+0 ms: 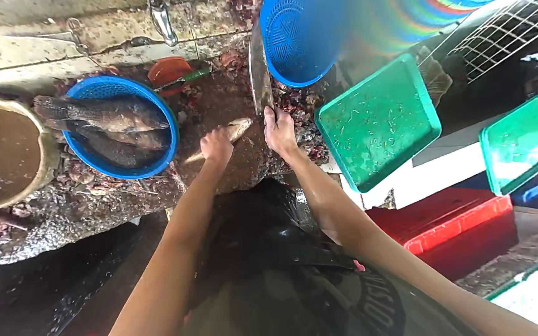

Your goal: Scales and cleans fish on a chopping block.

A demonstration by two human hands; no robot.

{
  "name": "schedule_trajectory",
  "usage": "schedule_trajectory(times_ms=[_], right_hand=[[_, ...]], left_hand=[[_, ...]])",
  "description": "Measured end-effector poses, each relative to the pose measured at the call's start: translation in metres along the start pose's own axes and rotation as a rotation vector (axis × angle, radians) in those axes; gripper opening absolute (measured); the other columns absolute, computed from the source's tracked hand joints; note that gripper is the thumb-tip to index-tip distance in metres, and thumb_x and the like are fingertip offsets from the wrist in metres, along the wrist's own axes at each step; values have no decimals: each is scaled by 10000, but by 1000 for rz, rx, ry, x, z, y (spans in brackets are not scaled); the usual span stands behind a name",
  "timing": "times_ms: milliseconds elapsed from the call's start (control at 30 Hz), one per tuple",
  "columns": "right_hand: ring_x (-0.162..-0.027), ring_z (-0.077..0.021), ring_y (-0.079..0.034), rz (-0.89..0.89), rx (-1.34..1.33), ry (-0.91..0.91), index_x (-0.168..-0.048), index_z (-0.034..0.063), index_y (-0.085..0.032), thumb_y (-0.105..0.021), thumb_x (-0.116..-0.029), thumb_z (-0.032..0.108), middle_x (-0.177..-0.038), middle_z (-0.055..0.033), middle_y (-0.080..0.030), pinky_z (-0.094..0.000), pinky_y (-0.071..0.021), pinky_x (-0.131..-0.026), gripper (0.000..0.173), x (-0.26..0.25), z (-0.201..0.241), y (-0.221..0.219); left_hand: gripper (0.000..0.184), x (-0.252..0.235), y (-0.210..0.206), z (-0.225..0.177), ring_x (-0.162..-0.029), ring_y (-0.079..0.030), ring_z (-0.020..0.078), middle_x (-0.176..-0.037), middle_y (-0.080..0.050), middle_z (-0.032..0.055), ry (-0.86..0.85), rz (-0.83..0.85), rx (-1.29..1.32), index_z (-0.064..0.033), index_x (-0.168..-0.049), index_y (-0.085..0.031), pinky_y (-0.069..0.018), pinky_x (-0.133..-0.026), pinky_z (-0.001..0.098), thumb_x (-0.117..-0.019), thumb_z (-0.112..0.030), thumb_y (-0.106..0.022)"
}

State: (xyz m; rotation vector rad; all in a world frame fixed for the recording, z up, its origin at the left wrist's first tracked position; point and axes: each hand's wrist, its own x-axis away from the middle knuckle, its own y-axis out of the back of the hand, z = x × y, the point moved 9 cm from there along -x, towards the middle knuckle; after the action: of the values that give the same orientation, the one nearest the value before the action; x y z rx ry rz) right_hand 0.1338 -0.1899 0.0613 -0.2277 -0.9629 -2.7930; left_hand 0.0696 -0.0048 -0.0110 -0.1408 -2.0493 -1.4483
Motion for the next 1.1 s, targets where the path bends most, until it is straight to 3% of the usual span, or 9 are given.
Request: schedule_trajectory(times_ms=[133,200,267,333,467,600,700,867,1100], right_hand=[[-425,-170,-531,-213,-221,278,-907,74,-592,-342,-1114,394,-571,-22,-523,-397,-504,-406,456,2,41,0],[-489,-189,-585,-262,-57,327,-1019,7,-607,-315,-1114,352,-618,-59,-566,-398,-536,-464,461,14,34,-18],[-779,-299,-726,43,314,56,-1113,3,-655,-353,-1102,385,-837,-158,-703,-499,-605,-720,487,27,-7,-61],[-1012,-370,-702,396,463,-207,-1110,25,-664,-330,-1097,478,-1039,-208,-698,-587,-568,-854,563,39,-41,-87],[-1028,-379,-698,482,486,-210,-1293,48,-611,-365,-1094,472,-1123,-220,-689,-600,-556,-868,529,38,-22,-56],[-928,-411,-717,419,703,11,-1573,59,-308,-422,-1083,273,-1018,-225,-700,-591,-582,-806,547,34,7,1],[-903,-437,-699,638,1089,103,-1359,74,-498,-427,-1098,303,-941,-214,-669,-593,-569,-729,354,51,10,27],[-824,-420,-692,836,1399,314,-1264,105,-584,-545,-1015,103,-829,-174,-666,-571,-548,-679,251,66,49,38],[-879,-458,-696,706,1383,207,-1260,21,-544,-520,-1020,57,-917,-233,-663,-589,-568,-664,243,46,10,4]], left_hand=[[515,2,-5,-3,-1014,-679,471,-1115,-693,259,7,-33,-25,-14,-1219,-629,-541,-805,659,-836,-306,-811],[531,0,-6,-2,-1023,-681,463,-1127,-692,257,23,-29,-18,-15,-1235,-620,-544,-812,653,-833,-304,-814],[534,0,-7,-2,-1036,-677,463,-1139,-688,260,33,-14,-14,-9,-1254,-607,-541,-822,651,-824,-259,-804],[553,4,-7,-1,-1031,-678,455,-1129,-684,260,25,-2,-36,6,-1262,-589,-546,-815,635,-818,-245,-800],[529,6,-11,2,-1054,-674,465,-1145,-686,264,4,0,14,-1,-1282,-588,-538,-840,650,-847,-235,-779],[536,-7,-7,0,-1034,-682,451,-1131,-693,244,-36,-1,-31,-19,-1251,-607,-548,-824,636,-815,-254,-814],[452,-10,3,-4,-1016,-684,462,-1099,-701,249,-102,32,-65,-12,-1180,-642,-544,-808,650,-795,-193,-797],[290,-18,11,-32,-987,-686,442,-1073,-702,232,-262,59,-232,-12,-1083,-684,-553,-779,632,-812,-74,-769],[298,-40,20,-40,-993,-686,420,-1058,-710,206,-384,113,-317,-24,-993,-706,-550,-805,632,-777,-198,-818]])
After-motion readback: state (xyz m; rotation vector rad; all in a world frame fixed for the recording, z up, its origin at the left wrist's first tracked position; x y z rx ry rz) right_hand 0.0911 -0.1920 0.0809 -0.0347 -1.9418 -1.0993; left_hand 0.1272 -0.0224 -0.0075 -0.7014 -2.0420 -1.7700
